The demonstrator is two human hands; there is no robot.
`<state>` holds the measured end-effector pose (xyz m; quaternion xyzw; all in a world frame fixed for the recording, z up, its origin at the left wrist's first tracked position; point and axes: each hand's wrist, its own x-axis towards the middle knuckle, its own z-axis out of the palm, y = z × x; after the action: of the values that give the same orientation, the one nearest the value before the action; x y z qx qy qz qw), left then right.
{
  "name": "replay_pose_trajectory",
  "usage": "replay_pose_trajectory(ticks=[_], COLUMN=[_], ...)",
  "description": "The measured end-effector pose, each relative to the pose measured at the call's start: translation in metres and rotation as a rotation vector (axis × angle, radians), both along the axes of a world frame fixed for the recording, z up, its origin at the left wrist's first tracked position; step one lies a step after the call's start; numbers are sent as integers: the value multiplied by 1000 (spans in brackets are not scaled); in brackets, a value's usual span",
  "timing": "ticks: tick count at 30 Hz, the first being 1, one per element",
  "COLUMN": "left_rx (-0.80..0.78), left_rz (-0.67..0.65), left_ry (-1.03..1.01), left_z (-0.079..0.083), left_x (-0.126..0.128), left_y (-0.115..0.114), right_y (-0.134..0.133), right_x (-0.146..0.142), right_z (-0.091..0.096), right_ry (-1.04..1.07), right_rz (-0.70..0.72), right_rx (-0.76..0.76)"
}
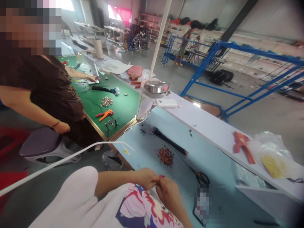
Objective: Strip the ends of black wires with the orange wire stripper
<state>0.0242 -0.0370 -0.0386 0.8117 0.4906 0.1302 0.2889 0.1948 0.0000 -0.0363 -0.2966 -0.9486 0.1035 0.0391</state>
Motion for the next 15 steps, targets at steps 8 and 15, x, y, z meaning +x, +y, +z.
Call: replay_pose_trajectory(ticks=[8,15], left_rx=[-36,-179], left_rz=[84,637], left_ry=[-175,-659], left_z=[-16,-19], left_x=[-28,-43], left_y=[0,25], right_y=[45,84], right_x=[7,22], right_z=[16,8], right_ry=[-266,-9], right_rz=[-60,-565], right_rx=[29,-170])
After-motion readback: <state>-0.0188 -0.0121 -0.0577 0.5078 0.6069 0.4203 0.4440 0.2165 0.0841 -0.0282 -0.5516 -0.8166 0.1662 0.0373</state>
